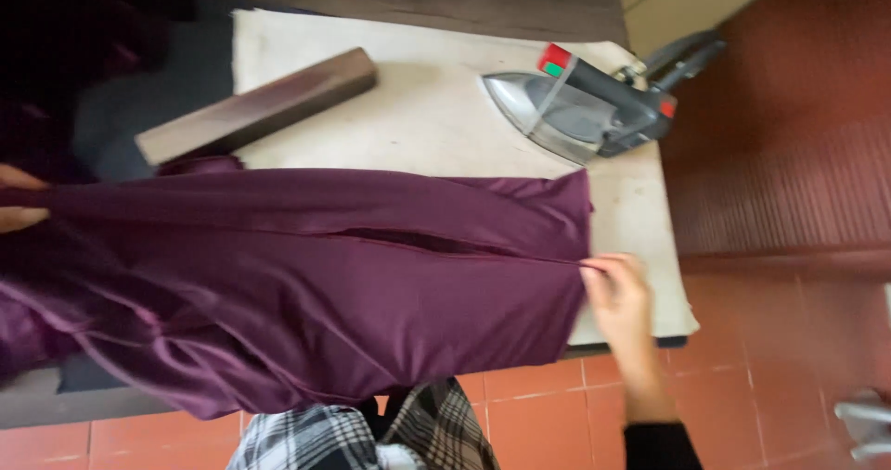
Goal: The person irons a purple garment on a padded ironing board, repeatedly smoothing and repositioning the fabric while using a steam iron. The person also uses a wooden pressing block to press seams and edges.
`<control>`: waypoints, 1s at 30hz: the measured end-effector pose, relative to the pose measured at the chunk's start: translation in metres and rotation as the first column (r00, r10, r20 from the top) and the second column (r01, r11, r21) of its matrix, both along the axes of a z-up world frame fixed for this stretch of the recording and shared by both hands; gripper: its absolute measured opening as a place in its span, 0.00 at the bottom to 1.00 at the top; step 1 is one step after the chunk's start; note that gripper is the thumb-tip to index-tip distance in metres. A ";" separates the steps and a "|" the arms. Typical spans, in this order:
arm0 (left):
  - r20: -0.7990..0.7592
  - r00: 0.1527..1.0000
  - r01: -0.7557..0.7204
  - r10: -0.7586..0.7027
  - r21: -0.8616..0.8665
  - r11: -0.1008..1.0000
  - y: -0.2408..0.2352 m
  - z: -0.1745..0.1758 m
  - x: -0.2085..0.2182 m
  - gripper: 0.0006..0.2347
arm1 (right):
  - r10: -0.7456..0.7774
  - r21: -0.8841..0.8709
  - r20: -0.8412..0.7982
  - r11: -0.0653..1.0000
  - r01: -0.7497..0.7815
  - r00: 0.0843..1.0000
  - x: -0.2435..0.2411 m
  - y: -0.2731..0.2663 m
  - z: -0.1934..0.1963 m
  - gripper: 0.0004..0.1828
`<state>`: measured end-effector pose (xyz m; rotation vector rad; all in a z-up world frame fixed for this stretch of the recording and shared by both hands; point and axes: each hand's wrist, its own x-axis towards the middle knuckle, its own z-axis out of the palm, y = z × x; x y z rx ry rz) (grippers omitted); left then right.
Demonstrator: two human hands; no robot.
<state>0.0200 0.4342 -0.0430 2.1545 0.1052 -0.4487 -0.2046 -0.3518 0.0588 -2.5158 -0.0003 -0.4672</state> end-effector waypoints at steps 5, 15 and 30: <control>0.233 0.944 0.152 -0.235 0.325 0.933 -0.043 0.091 -0.026 0.13 | -0.319 0.267 0.013 0.914 0.305 0.948 -0.009 0.031 0.072 0.07; 0.311 0.933 0.145 -0.180 0.131 0.981 -0.103 0.161 -0.070 0.13 | -0.431 0.550 0.281 0.805 0.224 0.858 -0.005 -0.086 0.055 0.07; 0.544 0.837 0.003 0.048 -0.093 0.996 -0.124 0.154 -0.113 0.06 | -0.406 0.495 0.302 0.840 0.222 0.863 0.011 -0.054 0.087 0.04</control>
